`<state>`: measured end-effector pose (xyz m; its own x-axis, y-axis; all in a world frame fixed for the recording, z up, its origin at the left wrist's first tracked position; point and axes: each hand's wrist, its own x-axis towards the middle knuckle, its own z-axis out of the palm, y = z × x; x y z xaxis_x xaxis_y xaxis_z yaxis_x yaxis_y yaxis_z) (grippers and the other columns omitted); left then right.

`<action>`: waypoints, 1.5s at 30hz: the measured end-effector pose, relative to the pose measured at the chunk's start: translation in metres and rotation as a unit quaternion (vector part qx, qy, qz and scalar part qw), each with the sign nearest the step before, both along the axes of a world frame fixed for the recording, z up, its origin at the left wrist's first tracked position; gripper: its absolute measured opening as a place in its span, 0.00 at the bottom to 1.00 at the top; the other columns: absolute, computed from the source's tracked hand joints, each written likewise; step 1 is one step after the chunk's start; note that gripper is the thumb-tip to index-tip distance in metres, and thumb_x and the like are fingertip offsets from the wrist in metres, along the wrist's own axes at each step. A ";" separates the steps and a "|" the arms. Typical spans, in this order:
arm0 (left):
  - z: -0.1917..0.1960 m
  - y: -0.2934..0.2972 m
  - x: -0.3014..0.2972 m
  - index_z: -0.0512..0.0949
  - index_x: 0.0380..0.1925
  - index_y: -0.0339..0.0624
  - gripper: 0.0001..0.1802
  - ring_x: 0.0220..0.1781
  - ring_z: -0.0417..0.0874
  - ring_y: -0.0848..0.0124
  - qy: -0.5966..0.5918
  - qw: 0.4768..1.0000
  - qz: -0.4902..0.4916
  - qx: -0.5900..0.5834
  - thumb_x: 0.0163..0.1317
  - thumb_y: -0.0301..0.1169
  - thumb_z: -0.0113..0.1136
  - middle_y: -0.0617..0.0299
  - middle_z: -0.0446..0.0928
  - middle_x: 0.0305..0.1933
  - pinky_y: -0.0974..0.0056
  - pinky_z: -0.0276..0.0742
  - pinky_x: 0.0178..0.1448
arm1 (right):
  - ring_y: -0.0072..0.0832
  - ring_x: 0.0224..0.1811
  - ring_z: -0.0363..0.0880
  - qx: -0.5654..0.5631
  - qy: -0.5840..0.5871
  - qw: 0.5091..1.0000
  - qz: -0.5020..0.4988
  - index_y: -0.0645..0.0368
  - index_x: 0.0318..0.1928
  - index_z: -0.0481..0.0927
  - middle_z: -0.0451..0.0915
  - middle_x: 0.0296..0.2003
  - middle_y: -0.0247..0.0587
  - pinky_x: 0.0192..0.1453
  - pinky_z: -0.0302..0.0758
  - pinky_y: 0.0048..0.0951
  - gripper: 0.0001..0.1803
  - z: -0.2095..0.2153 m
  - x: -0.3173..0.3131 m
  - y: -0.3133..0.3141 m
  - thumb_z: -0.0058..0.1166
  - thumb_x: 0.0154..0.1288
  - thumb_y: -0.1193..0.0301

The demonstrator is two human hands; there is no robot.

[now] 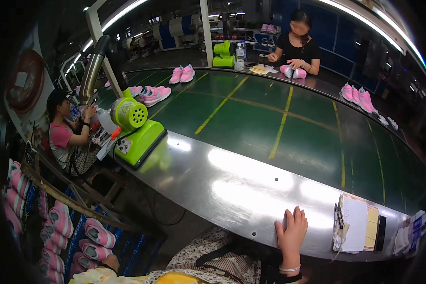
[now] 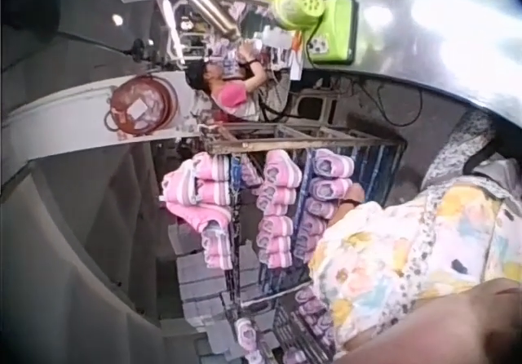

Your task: Trimming loose threads and inspecting pink sneakers on a production conveyor belt.

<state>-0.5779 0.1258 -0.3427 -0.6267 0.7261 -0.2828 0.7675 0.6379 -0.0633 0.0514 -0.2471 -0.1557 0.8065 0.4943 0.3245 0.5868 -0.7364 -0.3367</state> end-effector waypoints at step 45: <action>0.180 -0.192 0.598 0.63 0.57 0.31 0.33 0.54 0.68 0.53 -0.479 0.403 -0.775 0.086 0.48 0.24 0.58 0.45 0.65 0.52 0.52 0.62 0.60 | 0.46 0.64 0.62 0.138 0.024 0.990 -0.001 0.56 0.46 0.78 0.70 0.57 0.48 0.67 0.58 0.47 0.19 -0.001 0.000 -0.010 0.57 0.59 0.58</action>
